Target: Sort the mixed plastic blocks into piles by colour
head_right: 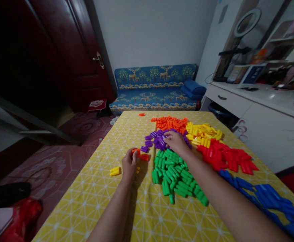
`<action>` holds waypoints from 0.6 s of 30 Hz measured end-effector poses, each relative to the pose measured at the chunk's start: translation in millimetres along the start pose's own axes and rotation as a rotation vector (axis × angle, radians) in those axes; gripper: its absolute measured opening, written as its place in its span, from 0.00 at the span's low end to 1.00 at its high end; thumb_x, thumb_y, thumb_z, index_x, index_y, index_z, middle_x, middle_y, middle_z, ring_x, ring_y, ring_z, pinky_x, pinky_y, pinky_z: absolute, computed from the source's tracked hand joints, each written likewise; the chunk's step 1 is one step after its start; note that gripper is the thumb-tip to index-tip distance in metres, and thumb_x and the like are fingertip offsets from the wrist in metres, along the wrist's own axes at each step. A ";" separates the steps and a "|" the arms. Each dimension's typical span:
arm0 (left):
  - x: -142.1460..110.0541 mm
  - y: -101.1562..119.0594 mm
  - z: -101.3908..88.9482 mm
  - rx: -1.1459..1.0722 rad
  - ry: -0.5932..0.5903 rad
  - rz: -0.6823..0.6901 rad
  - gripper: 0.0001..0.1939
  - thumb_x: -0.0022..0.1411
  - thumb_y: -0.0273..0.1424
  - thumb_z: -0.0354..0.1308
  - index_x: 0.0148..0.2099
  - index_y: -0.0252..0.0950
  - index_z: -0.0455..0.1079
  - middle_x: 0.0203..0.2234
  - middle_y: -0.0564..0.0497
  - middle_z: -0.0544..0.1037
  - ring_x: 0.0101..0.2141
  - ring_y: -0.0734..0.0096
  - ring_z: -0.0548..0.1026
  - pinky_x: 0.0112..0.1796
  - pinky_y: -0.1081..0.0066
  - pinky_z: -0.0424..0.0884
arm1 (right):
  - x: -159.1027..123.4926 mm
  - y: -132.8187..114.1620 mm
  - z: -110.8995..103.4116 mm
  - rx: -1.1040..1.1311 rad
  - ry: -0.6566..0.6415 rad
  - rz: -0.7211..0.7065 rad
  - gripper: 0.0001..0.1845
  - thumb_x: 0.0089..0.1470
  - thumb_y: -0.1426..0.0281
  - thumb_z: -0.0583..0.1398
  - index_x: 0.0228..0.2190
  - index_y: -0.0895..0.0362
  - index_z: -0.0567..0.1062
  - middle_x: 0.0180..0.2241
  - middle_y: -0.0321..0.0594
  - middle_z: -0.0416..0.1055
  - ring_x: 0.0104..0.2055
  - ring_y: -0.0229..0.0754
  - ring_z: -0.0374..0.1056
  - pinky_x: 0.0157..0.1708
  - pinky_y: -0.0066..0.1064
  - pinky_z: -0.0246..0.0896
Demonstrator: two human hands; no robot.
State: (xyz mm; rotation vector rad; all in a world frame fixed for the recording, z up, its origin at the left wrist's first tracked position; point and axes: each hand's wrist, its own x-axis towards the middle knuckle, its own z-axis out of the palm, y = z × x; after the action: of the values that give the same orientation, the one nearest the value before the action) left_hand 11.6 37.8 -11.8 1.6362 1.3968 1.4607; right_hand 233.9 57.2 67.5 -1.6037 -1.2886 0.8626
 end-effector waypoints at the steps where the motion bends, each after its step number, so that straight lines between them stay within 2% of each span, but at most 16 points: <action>1: 0.2 -0.2 0.1 0.003 -0.009 -0.007 0.12 0.64 0.36 0.50 0.42 0.36 0.70 0.33 0.48 0.79 0.35 0.68 0.76 0.37 0.72 0.68 | 8.8 0.1 -0.9 -0.007 0.012 0.004 0.10 0.46 0.76 0.59 0.35 0.60 0.72 0.17 0.31 0.68 0.17 0.35 0.65 0.14 0.21 0.55; 5: -0.1 2.1 -0.9 -0.001 -0.044 -0.022 0.14 0.66 0.36 0.46 0.43 0.36 0.70 0.33 0.48 0.79 0.35 0.68 0.76 0.37 0.72 0.68 | 35.4 5.0 2.4 -0.037 0.068 -0.014 0.10 0.50 0.78 0.57 0.37 0.62 0.73 0.18 0.34 0.69 0.19 0.35 0.67 0.18 0.23 0.60; 8: -0.6 5.0 -1.9 -0.006 -0.050 -0.044 0.16 0.67 0.36 0.43 0.44 0.35 0.70 0.32 0.48 0.80 0.34 0.68 0.76 0.36 0.71 0.68 | 39.3 6.7 13.0 -0.078 0.118 -0.093 0.15 0.51 0.78 0.55 0.42 0.61 0.72 0.27 0.39 0.73 0.25 0.37 0.70 0.26 0.27 0.65; 10: -0.6 5.9 -2.2 0.004 -0.048 -0.056 0.17 0.67 0.36 0.43 0.45 0.35 0.71 0.32 0.47 0.80 0.33 0.68 0.76 0.36 0.71 0.68 | 30.9 4.8 25.6 -0.115 0.122 -0.178 0.17 0.50 0.78 0.57 0.43 0.59 0.73 0.35 0.42 0.74 0.30 0.37 0.70 0.33 0.30 0.66; 12: -0.4 5.6 -2.3 0.012 -0.043 -0.056 0.17 0.67 0.36 0.44 0.46 0.35 0.70 0.33 0.47 0.80 0.34 0.67 0.76 0.36 0.71 0.68 | 14.4 0.9 43.1 -0.147 0.058 -0.268 0.16 0.48 0.75 0.60 0.42 0.57 0.75 0.40 0.42 0.74 0.33 0.38 0.70 0.37 0.31 0.66; 15: -0.4 3.3 -2.2 -0.008 -0.042 -0.052 0.16 0.66 0.35 0.44 0.49 0.35 0.69 0.38 0.46 0.79 0.37 0.67 0.77 0.37 0.71 0.69 | -16.8 -5.7 72.9 -0.174 -0.108 -0.362 0.18 0.44 0.72 0.65 0.41 0.55 0.76 0.37 0.39 0.75 0.31 0.37 0.69 0.35 0.30 0.65; 18: -0.6 1.1 -2.4 -0.053 -0.054 -0.052 0.17 0.67 0.35 0.44 0.50 0.35 0.68 0.40 0.45 0.79 0.39 0.67 0.77 0.39 0.70 0.70 | -41.0 -8.1 95.8 -0.189 -0.220 -0.413 0.23 0.41 0.75 0.66 0.43 0.54 0.76 0.37 0.38 0.75 0.31 0.38 0.69 0.35 0.29 0.65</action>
State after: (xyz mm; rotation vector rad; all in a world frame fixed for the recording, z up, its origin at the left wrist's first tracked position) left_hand 9.8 36.3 -10.4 1.5833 1.3490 1.4022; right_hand 135.2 37.7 39.1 -1.3342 -1.8250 0.6841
